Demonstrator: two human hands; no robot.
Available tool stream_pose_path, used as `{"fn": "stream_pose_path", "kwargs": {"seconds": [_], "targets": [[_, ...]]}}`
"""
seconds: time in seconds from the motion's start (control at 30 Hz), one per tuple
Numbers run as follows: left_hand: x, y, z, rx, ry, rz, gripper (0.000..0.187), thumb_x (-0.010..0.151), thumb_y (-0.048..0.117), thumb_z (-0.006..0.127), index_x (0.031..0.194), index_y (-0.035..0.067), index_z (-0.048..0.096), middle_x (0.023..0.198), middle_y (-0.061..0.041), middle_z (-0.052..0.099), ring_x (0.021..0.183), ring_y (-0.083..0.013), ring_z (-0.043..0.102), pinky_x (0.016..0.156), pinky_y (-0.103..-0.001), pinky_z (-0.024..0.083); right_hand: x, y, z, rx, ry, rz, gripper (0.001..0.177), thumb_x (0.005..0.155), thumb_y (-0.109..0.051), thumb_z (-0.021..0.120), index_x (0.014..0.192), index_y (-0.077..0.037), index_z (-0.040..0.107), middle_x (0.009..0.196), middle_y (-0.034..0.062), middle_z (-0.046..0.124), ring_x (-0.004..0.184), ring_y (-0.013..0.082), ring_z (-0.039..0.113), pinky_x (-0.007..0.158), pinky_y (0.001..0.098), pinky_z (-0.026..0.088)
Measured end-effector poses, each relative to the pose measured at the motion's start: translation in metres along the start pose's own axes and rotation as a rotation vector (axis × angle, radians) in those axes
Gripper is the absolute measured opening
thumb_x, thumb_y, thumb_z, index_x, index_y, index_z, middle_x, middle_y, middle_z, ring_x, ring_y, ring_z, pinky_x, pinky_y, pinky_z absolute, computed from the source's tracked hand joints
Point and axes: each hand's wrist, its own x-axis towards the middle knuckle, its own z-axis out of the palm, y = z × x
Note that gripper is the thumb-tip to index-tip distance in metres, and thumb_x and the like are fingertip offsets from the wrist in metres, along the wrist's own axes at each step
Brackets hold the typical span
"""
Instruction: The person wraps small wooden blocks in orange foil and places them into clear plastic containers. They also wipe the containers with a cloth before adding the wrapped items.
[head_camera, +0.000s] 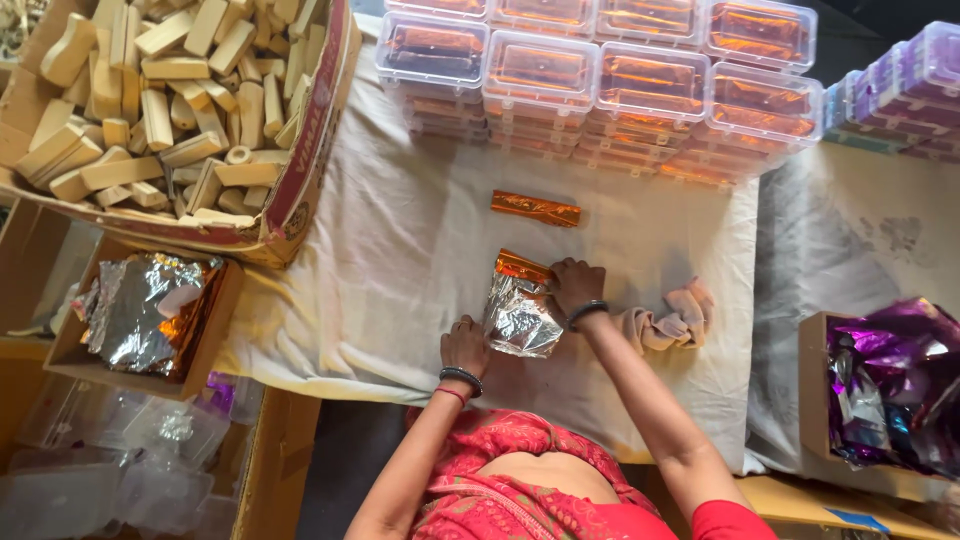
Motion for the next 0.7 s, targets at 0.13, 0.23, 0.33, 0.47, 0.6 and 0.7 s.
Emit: {"fn": "stream_pose_path", "kwargs": {"seconds": [0.13, 0.23, 0.33, 0.47, 0.6, 0.7], "targets": [[0.006, -0.008, 0.005, 0.061, -0.063, 0.028, 0.019, 0.083, 0.019, 0.066, 0.097, 0.007, 0.072, 0.114, -0.008, 0.063, 0.108, -0.0274, 0.062, 0.084, -0.048, 0.049, 0.001, -0.007, 0.019, -0.071, -0.042, 0.120, 0.021, 0.089, -0.032, 0.065, 0.107, -0.023, 0.072, 0.107, -0.0012, 0.068, 0.101, 0.0229, 0.065, 0.083, 0.0484, 0.045], [0.013, -0.010, 0.002, 0.109, -0.084, 0.035, 0.018, 0.086, 0.017, 0.063, 0.100, 0.010, 0.073, 0.113, -0.007, 0.064, 0.107, -0.0272, 0.064, 0.084, -0.048, 0.050, -0.002, -0.004, 0.034, 0.033, 0.078, 0.200, 0.021, 0.090, -0.031, 0.065, 0.108, -0.024, 0.073, 0.108, -0.0020, 0.068, 0.103, 0.0241, 0.064, 0.083, 0.0506, 0.045], [0.017, -0.007, -0.016, 0.101, -0.149, 0.028, 0.017, 0.087, 0.018, 0.064, 0.099, 0.010, 0.073, 0.114, -0.007, 0.064, 0.107, -0.0273, 0.065, 0.084, -0.050, 0.050, -0.006, 0.001, 0.055, 0.184, 0.209, 0.240, 0.027, 0.085, -0.032, 0.069, 0.110, -0.024, 0.074, 0.111, -0.0021, 0.068, 0.106, 0.0254, 0.062, 0.083, 0.0494, 0.046], [0.028, 0.009, -0.060, 0.164, -0.298, 0.018, 0.024, 0.083, 0.014, 0.067, 0.106, 0.010, 0.071, 0.119, -0.008, 0.062, 0.112, -0.0291, 0.062, 0.087, -0.048, 0.051, -0.012, 0.003, 0.059, 0.297, 0.345, 0.188, 0.031, 0.085, -0.032, 0.072, 0.115, -0.024, 0.076, 0.113, -0.0025, 0.068, 0.109, 0.0253, 0.060, 0.086, 0.0472, 0.046], [0.048, 0.022, -0.088, 0.033, 0.292, 0.225, 0.034, 0.075, 0.004, 0.064, 0.109, 0.005, 0.068, 0.126, -0.011, 0.064, 0.116, -0.0298, 0.062, 0.094, -0.044, 0.052, -0.010, 0.009, 0.073, 0.286, 0.385, 0.150, 0.030, 0.086, -0.032, 0.072, 0.115, -0.024, 0.076, 0.113, -0.0033, 0.068, 0.110, 0.0245, 0.059, 0.086, 0.0467, 0.046], [0.072, 0.048, -0.096, -0.114, 0.290, 0.340, 0.032, 0.082, 0.000, 0.061, 0.112, 0.006, 0.069, 0.128, -0.009, 0.066, 0.119, -0.0294, 0.062, 0.100, -0.042, 0.051, -0.009, 0.013, 0.079, 0.290, 0.388, 0.144, 0.030, 0.086, -0.032, 0.072, 0.115, -0.024, 0.076, 0.114, -0.0036, 0.068, 0.112, 0.0237, 0.059, 0.088, 0.0470, 0.046]]}}
